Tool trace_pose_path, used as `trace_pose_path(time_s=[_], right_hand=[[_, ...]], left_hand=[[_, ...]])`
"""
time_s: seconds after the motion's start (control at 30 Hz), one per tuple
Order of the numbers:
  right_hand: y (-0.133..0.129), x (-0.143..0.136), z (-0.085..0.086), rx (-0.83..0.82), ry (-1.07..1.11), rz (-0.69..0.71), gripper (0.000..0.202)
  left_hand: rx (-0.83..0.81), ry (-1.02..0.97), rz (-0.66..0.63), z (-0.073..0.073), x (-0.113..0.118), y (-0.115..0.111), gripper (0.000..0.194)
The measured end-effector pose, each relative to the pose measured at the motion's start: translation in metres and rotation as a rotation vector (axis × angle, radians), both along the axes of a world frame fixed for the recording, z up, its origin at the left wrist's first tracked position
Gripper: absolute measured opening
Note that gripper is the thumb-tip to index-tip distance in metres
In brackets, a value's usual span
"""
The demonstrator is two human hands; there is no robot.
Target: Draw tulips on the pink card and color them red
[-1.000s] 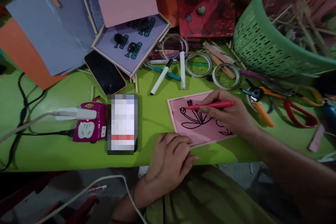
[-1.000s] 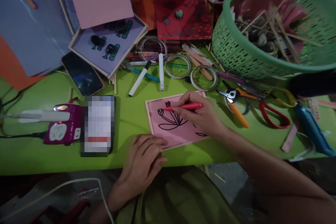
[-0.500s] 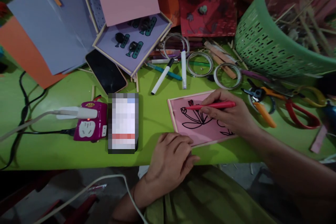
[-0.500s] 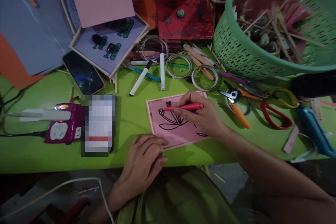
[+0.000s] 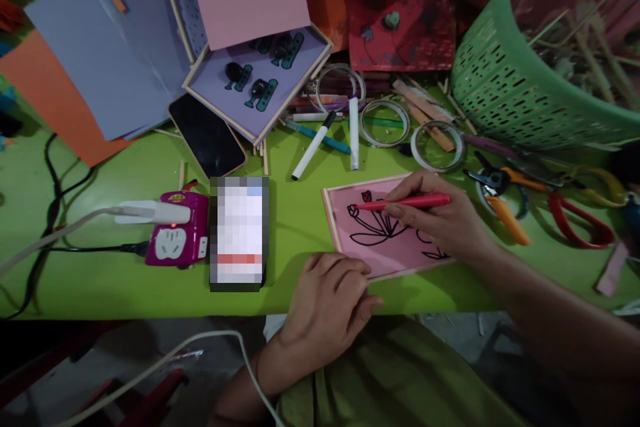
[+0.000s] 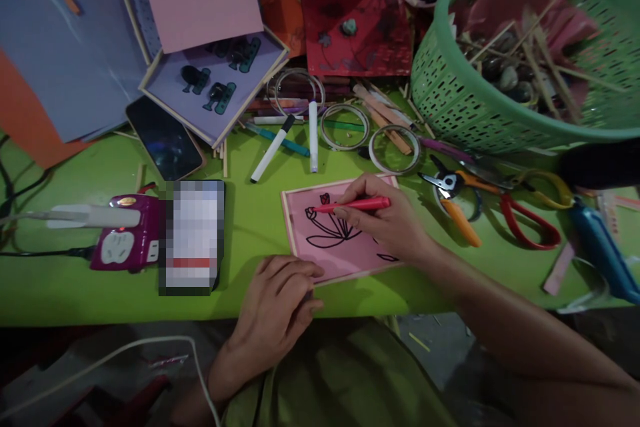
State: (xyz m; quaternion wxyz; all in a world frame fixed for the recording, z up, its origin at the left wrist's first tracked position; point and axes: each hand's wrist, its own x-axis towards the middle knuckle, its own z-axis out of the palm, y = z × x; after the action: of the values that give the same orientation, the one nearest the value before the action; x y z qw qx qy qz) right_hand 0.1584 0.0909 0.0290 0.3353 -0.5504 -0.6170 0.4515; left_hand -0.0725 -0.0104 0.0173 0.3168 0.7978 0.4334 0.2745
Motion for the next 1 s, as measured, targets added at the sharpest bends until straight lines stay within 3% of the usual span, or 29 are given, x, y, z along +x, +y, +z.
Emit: trace_pose_path(time_s=[0.33,1.0], right_hand=[[-0.0003,0.0006,-0.0002,0.008,-0.02,-0.007,0.034],[0.0001,0.001,-0.0001,0.017,-0.024,-0.004,0.035]], left_hand=[[-0.017,0.02,-0.009,-0.0021,-0.0011,-0.0013,0.026],[-0.003,0.01,-0.002,-0.0003,-0.0003,-0.0004,0.041]])
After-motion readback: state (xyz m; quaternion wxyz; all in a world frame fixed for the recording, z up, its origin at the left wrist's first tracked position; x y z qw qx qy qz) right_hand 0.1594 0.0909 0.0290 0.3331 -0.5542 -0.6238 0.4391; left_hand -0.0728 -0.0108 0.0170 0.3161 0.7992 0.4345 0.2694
